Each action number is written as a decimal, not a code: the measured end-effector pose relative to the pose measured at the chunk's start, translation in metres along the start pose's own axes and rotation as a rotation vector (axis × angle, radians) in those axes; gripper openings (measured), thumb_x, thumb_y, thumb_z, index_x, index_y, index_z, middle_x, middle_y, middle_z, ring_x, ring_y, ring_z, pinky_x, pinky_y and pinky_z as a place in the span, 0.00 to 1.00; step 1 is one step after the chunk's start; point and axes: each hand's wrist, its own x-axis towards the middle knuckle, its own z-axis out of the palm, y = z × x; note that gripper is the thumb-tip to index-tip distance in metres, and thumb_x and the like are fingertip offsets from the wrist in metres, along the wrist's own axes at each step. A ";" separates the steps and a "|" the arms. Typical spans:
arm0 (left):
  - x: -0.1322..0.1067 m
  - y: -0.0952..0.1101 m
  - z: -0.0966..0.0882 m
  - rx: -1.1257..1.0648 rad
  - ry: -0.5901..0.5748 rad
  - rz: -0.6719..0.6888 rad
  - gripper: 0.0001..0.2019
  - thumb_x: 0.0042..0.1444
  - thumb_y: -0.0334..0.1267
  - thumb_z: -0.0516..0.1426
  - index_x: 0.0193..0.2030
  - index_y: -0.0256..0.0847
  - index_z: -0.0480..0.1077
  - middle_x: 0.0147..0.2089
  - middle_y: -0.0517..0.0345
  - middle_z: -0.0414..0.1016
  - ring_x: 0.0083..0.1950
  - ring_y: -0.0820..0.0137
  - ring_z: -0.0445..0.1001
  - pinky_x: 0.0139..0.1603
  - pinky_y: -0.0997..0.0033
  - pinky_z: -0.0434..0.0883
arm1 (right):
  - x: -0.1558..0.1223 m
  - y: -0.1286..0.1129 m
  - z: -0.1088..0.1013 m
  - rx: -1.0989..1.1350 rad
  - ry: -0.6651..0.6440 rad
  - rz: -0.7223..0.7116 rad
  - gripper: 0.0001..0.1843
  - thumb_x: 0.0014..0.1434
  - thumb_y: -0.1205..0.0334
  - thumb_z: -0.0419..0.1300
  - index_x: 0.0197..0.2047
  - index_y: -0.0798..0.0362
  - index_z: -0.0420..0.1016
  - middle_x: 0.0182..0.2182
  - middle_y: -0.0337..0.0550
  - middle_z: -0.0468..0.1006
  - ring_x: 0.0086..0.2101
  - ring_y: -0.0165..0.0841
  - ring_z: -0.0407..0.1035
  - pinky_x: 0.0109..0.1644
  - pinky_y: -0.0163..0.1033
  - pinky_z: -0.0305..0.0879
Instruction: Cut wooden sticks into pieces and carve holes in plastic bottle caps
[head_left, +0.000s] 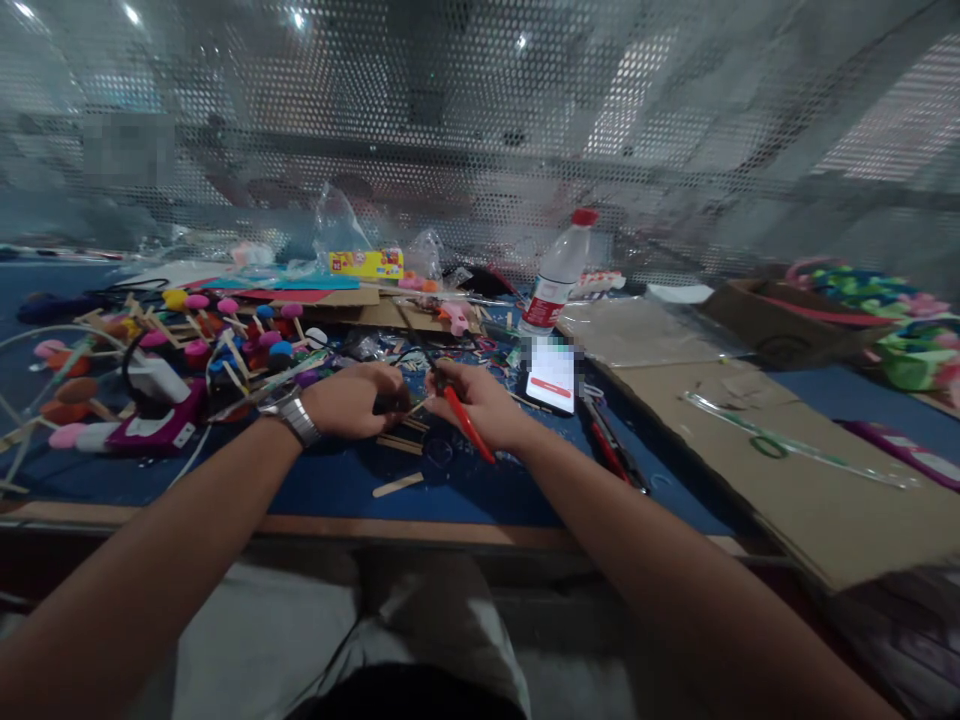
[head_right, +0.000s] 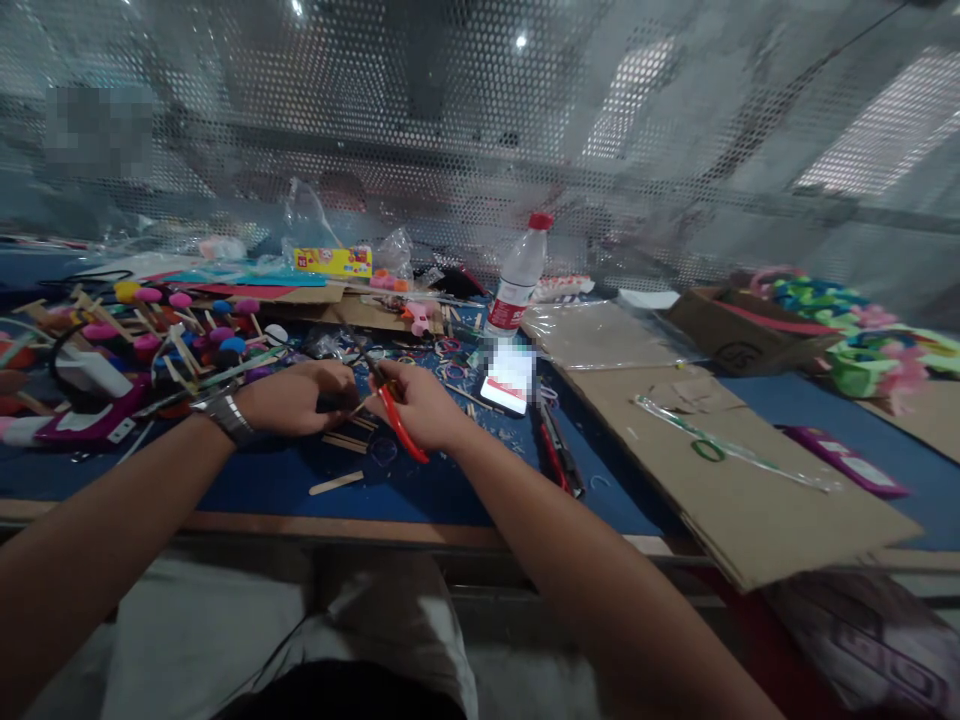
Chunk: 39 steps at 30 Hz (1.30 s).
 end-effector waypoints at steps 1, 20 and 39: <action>0.000 -0.002 0.000 0.006 0.008 -0.019 0.07 0.56 0.34 0.58 0.38 0.39 0.78 0.41 0.54 0.80 0.44 0.64 0.76 0.49 0.69 0.70 | -0.001 -0.002 0.000 -0.035 -0.036 -0.009 0.09 0.52 0.56 0.61 0.32 0.50 0.65 0.24 0.32 0.65 0.25 0.29 0.58 0.30 0.35 0.56; 0.000 -0.006 0.000 0.004 0.065 -0.045 0.08 0.55 0.34 0.55 0.38 0.38 0.76 0.37 0.54 0.79 0.39 0.65 0.74 0.43 0.69 0.70 | -0.005 -0.009 0.000 -0.257 -0.139 -0.025 0.06 0.52 0.59 0.63 0.30 0.50 0.69 0.19 0.29 0.62 0.22 0.28 0.56 0.29 0.35 0.49; 0.001 0.002 0.000 -0.183 -0.017 0.116 0.06 0.53 0.30 0.60 0.33 0.39 0.81 0.38 0.54 0.80 0.41 0.68 0.77 0.49 0.74 0.71 | 0.005 0.000 0.003 -0.075 0.062 0.006 0.14 0.54 0.50 0.62 0.35 0.51 0.68 0.24 0.32 0.66 0.25 0.29 0.59 0.31 0.35 0.58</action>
